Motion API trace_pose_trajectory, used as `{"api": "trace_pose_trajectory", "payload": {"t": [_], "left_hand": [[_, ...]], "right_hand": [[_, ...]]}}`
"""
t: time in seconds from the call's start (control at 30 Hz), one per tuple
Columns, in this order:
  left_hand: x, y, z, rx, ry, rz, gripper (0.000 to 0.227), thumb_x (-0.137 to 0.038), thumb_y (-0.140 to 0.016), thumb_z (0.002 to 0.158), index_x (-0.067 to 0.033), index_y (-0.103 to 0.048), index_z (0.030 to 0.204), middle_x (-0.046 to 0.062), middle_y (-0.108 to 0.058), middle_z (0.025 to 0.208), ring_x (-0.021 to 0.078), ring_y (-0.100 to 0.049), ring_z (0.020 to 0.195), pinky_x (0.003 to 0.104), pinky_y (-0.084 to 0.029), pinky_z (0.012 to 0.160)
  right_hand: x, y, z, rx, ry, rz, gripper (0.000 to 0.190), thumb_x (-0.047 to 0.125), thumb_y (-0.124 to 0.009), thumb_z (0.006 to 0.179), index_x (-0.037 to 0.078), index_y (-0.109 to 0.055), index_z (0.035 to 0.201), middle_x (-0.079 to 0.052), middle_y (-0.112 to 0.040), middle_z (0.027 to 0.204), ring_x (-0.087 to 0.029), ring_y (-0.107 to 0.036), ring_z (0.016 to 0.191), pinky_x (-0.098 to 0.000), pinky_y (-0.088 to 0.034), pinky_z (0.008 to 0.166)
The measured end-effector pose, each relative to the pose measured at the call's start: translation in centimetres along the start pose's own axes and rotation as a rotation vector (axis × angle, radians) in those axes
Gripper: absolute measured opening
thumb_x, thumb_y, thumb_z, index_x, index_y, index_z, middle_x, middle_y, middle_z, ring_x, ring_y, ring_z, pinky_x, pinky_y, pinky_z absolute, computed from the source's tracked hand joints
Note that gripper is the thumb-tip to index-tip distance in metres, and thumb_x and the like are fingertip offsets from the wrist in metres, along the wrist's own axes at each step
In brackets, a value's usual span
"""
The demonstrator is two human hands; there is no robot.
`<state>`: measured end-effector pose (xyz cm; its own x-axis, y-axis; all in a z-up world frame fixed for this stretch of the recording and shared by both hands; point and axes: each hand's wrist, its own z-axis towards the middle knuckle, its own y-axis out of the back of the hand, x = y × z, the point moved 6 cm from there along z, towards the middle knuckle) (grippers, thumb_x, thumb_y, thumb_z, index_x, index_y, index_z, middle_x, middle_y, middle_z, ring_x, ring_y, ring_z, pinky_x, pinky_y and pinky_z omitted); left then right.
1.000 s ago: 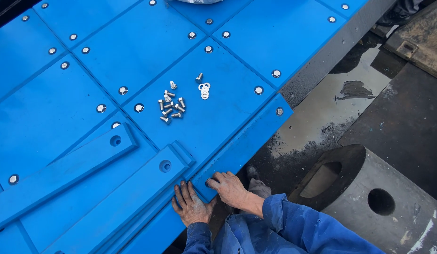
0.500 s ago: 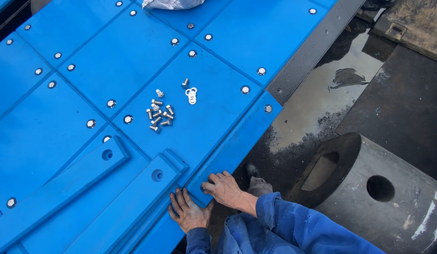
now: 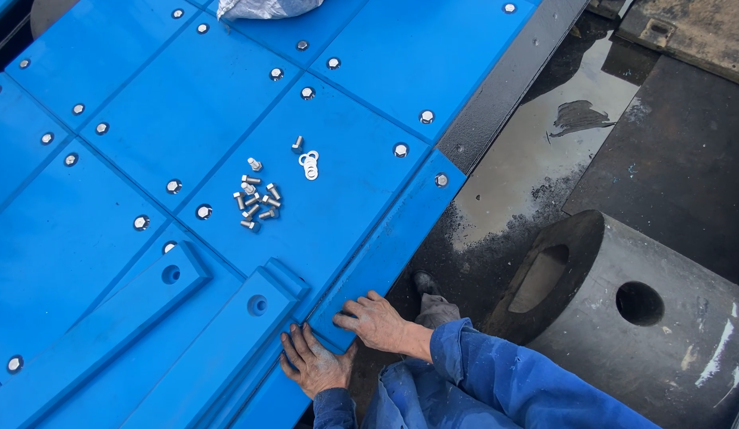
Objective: Bolting and securing large blue plastic or metal components together using bolts, washers, and a power tool.
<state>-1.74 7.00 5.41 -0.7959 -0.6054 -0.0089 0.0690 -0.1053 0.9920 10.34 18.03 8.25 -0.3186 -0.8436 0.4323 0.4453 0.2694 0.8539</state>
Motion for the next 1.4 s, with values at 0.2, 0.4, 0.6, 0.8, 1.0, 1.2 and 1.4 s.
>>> {"api": "trace_pose_trajectory", "payload": {"t": [0.2,0.4,0.6,0.8,1.0,1.2,1.4], "left_hand": [[-0.1,0.1,-0.1,-0.032,-0.003,-0.036,0.122,-0.075,-0.083,0.052,-0.0132,-0.037,0.147,0.007,-0.035,0.156,0.0308,-0.024,0.153,0.060,-0.023,0.124],[-0.1,1.2,0.2,-0.021,-0.037,-0.064,0.119,-0.067,-0.088,0.053,-0.0140,-0.038,0.148,0.007,-0.036,0.157,0.0316,-0.026,0.152,0.058,-0.024,0.123],[0.4,1.4,0.5,0.060,-0.052,-0.042,0.119,-0.067,-0.086,0.054,-0.0163,-0.036,0.150,0.007,-0.034,0.158,0.0319,-0.026,0.152,0.057,-0.025,0.122],[0.7,0.6,1.0,0.101,-0.076,-0.023,0.120,-0.082,-0.078,0.054,-0.0171,-0.037,0.146,0.007,-0.030,0.155,0.0330,-0.022,0.148,0.063,-0.025,0.116],[1.6,-2.0,0.7,0.087,-0.075,-0.026,0.118,-0.074,-0.083,0.054,-0.0185,-0.038,0.147,0.005,-0.031,0.157,0.0324,-0.023,0.150,0.060,-0.025,0.116],[2.7,-2.9,-0.1,0.068,-0.098,-0.127,0.122,-0.071,-0.088,0.057,-0.0145,-0.040,0.153,0.008,-0.033,0.161,0.0324,-0.021,0.152,0.062,-0.020,0.117],[3.5,-5.1,-0.7,0.163,-0.106,-0.115,0.127,-0.074,-0.085,0.057,-0.0164,-0.035,0.158,0.005,-0.025,0.166,0.0300,-0.011,0.156,0.059,-0.015,0.122]], "right_hand": [[-0.9,-2.3,0.3,0.131,-0.113,0.085,0.023,0.030,-0.075,0.096,0.014,-0.068,0.111,-0.008,-0.061,0.096,-0.026,-0.063,0.084,-0.0446,-0.043,0.080],[0.0,0.0,1.0,0.015,-0.022,0.117,0.024,0.027,-0.075,0.089,0.017,-0.071,0.110,-0.009,-0.062,0.094,-0.025,-0.060,0.075,-0.0443,-0.041,0.072],[-0.4,-1.3,1.1,0.108,-0.083,0.086,0.028,0.036,-0.077,0.091,0.012,-0.068,0.105,-0.011,-0.061,0.094,-0.027,-0.060,0.078,-0.0460,-0.042,0.076],[0.1,0.8,1.1,-0.007,0.005,0.111,0.027,0.029,-0.075,0.087,0.016,-0.071,0.111,-0.007,-0.060,0.091,-0.024,-0.060,0.075,-0.0436,-0.040,0.072],[-0.9,-1.0,1.7,0.107,-0.136,0.100,0.029,0.038,-0.077,0.089,0.013,-0.065,0.097,-0.007,-0.059,0.088,-0.025,-0.061,0.079,-0.0439,-0.041,0.076],[0.4,0.6,1.9,0.034,0.003,0.119,0.027,0.025,-0.075,0.090,0.021,-0.073,0.117,-0.004,-0.063,0.095,-0.023,-0.065,0.085,-0.0424,-0.040,0.075],[0.9,0.1,2.1,0.018,-0.019,0.082,0.023,0.028,-0.077,0.091,0.015,-0.074,0.110,-0.004,-0.063,0.095,-0.023,-0.064,0.083,-0.0415,-0.040,0.077]]}}
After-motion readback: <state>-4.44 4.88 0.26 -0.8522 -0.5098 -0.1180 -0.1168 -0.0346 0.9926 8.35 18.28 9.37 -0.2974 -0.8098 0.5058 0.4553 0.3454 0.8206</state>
